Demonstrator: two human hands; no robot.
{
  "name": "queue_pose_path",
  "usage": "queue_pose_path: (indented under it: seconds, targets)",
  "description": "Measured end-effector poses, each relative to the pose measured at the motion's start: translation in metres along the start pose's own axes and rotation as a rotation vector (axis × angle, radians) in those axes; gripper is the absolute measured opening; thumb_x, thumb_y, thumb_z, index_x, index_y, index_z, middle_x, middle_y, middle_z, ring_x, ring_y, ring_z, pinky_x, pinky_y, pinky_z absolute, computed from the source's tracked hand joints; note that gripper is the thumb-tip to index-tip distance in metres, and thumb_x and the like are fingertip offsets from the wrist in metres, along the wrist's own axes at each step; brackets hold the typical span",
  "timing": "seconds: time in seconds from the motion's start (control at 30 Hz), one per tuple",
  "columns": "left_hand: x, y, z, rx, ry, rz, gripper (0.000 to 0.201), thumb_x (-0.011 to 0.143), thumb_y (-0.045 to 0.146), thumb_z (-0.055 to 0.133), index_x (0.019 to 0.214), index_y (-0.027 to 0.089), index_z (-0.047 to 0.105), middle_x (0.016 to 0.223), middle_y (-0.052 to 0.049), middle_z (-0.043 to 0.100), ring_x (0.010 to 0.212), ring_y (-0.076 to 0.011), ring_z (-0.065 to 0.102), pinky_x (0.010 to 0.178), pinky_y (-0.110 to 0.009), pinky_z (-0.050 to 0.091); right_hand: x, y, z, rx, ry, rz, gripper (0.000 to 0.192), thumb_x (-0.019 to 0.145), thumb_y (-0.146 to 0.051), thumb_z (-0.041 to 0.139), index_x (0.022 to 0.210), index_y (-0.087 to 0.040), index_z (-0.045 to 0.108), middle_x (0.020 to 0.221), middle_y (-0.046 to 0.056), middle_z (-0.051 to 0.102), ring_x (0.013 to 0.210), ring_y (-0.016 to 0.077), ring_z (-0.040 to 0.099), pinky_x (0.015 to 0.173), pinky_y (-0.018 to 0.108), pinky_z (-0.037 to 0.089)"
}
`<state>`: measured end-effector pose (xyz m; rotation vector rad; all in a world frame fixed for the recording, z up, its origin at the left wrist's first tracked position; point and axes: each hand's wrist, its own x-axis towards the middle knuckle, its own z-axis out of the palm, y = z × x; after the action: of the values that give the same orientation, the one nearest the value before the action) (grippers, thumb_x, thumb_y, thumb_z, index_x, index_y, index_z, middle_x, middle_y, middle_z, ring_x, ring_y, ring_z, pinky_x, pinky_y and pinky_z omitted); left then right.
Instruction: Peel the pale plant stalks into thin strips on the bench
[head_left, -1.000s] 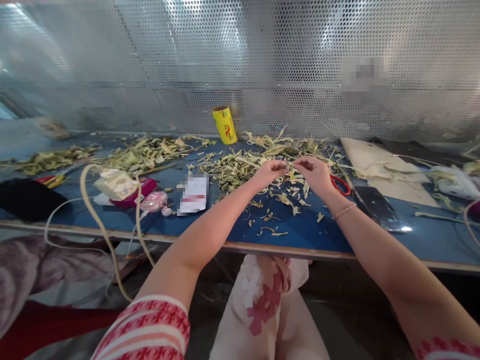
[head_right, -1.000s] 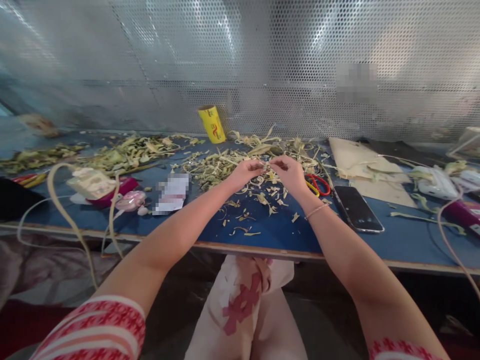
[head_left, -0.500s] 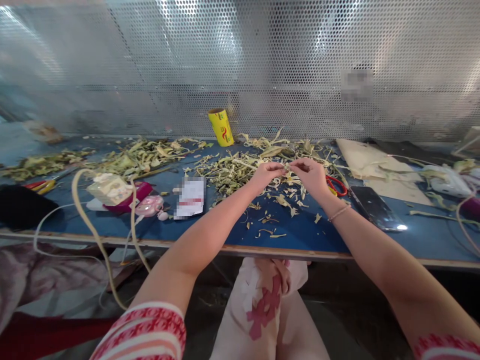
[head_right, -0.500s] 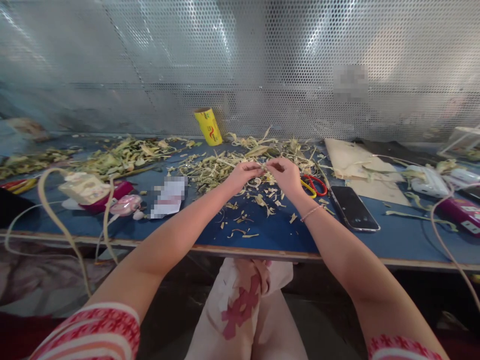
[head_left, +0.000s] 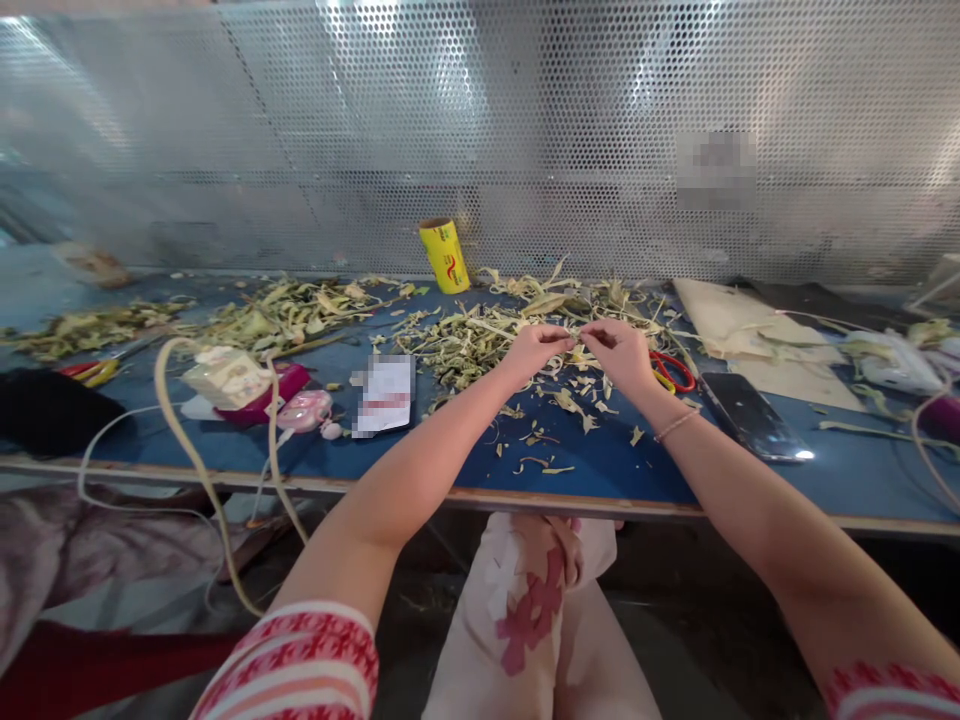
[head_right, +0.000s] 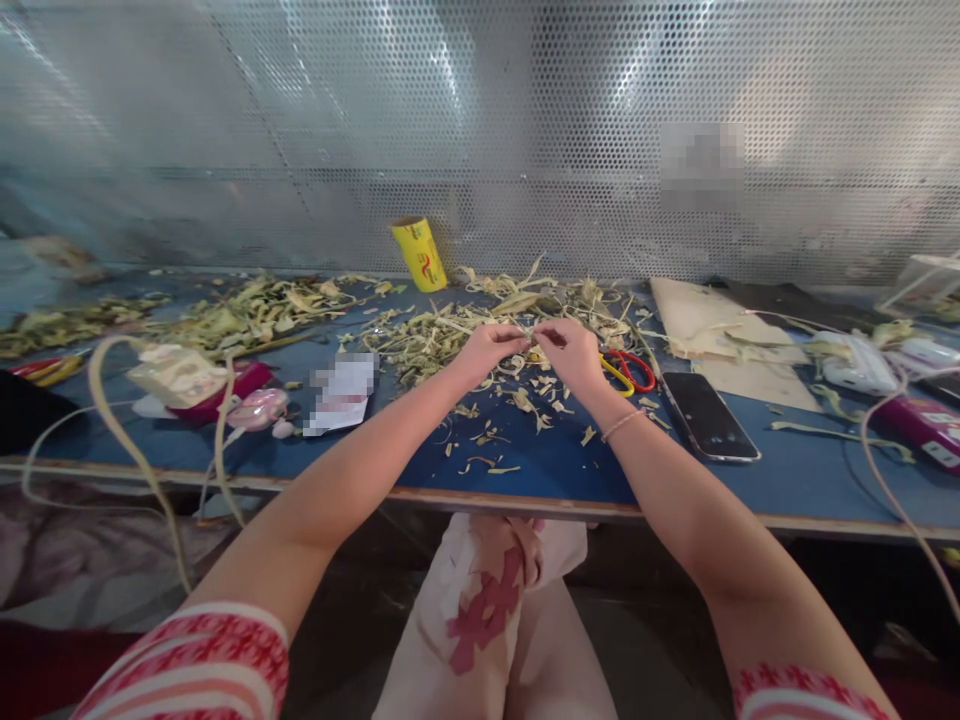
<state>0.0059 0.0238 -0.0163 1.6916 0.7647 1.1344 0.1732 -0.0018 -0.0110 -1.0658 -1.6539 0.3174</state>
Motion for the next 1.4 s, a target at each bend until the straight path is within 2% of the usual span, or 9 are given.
queue_pose_path:
  seconds: [0.17,0.4,0.53,0.67,0.83,1.07,1.23,1.4]
  targets:
    - [-0.002,0.004,0.003,0.006,0.034,-0.009,0.028,0.067,0.041,0.072,0.071,0.014,0.066,0.064,0.000,0.060,0.062,-0.0087,0.050,0.067,-0.027,0.040,0.001,0.006,0.002,-0.025,-0.008,-0.046,0.015,0.076,-0.028,0.058,0.081,-0.020,0.071,0.084,0.006,0.070,0.073,0.0178,0.063,0.071,0.035,0.054]
    - [-0.002,0.004,0.007,-0.139,0.116,-0.019,0.027,0.064,0.037,0.075,0.075,0.014,0.066,0.072,-0.004,0.066,0.069,-0.0112,0.057,0.072,-0.029,0.044,0.002,0.007,0.002,-0.041,-0.031,-0.097,0.013,0.078,-0.026,0.060,0.080,-0.021,0.071,0.084,0.006,0.068,0.080,0.0193,0.062,0.072,0.036,0.053]
    - [-0.002,0.002,0.009,-0.183,0.126,-0.024,0.023,0.066,0.034,0.074,0.075,0.014,0.066,0.070,-0.003,0.065,0.070,-0.0115,0.056,0.072,-0.029,0.043,0.002,0.005,0.001,-0.034,-0.046,-0.112,0.013,0.079,-0.026,0.060,0.080,-0.022,0.072,0.084,0.005,0.068,0.081,0.0195,0.061,0.073,0.037,0.052]
    - [-0.002,0.002,0.009,-0.250,0.115,-0.063,0.021,0.065,0.032,0.074,0.073,0.015,0.066,0.063,0.001,0.059,0.064,-0.0085,0.051,0.069,-0.027,0.041,0.003,0.005,0.000,-0.030,-0.080,-0.120,0.012,0.079,-0.029,0.062,0.079,-0.023,0.072,0.084,0.005,0.067,0.081,0.0188,0.060,0.071,0.035,0.051]
    - [-0.002,0.003,0.008,-0.263,0.065,-0.068,0.022,0.066,0.034,0.074,0.069,0.014,0.064,0.061,0.002,0.057,0.061,-0.0072,0.048,0.068,-0.027,0.040,0.005,0.005,-0.001,-0.022,-0.088,-0.112,0.014,0.079,-0.033,0.063,0.080,-0.021,0.071,0.085,0.006,0.063,0.079,0.0173,0.058,0.067,0.032,0.051]
    - [-0.002,0.006,0.009,-0.271,0.007,-0.083,0.020,0.074,0.033,0.068,0.070,0.015,0.060,0.065,0.001,0.055,0.068,-0.0079,0.052,0.076,-0.028,0.044,0.003,-0.003,-0.003,-0.006,-0.027,-0.110,0.012,0.078,-0.031,0.065,0.075,-0.020,0.069,0.083,0.005,0.062,0.076,0.0168,0.058,0.067,0.033,0.051]
    - [-0.002,0.010,0.009,-0.238,0.004,-0.075,0.019,0.076,0.031,0.064,0.067,0.016,0.058,0.066,0.000,0.056,0.068,-0.0087,0.053,0.072,-0.027,0.044,0.002,-0.005,-0.003,0.017,-0.012,-0.058,0.017,0.075,-0.037,0.068,0.072,-0.020,0.065,0.082,0.005,0.060,0.073,0.0165,0.057,0.066,0.034,0.051]
    - [-0.002,0.009,0.007,-0.200,0.014,-0.063,0.022,0.075,0.030,0.064,0.062,0.016,0.054,0.060,0.002,0.050,0.061,-0.0077,0.048,0.065,-0.025,0.041,0.003,-0.004,-0.006,0.032,-0.063,-0.068,0.019,0.074,-0.037,0.068,0.084,-0.021,0.067,0.092,0.006,0.060,0.077,0.0174,0.058,0.064,0.033,0.052]
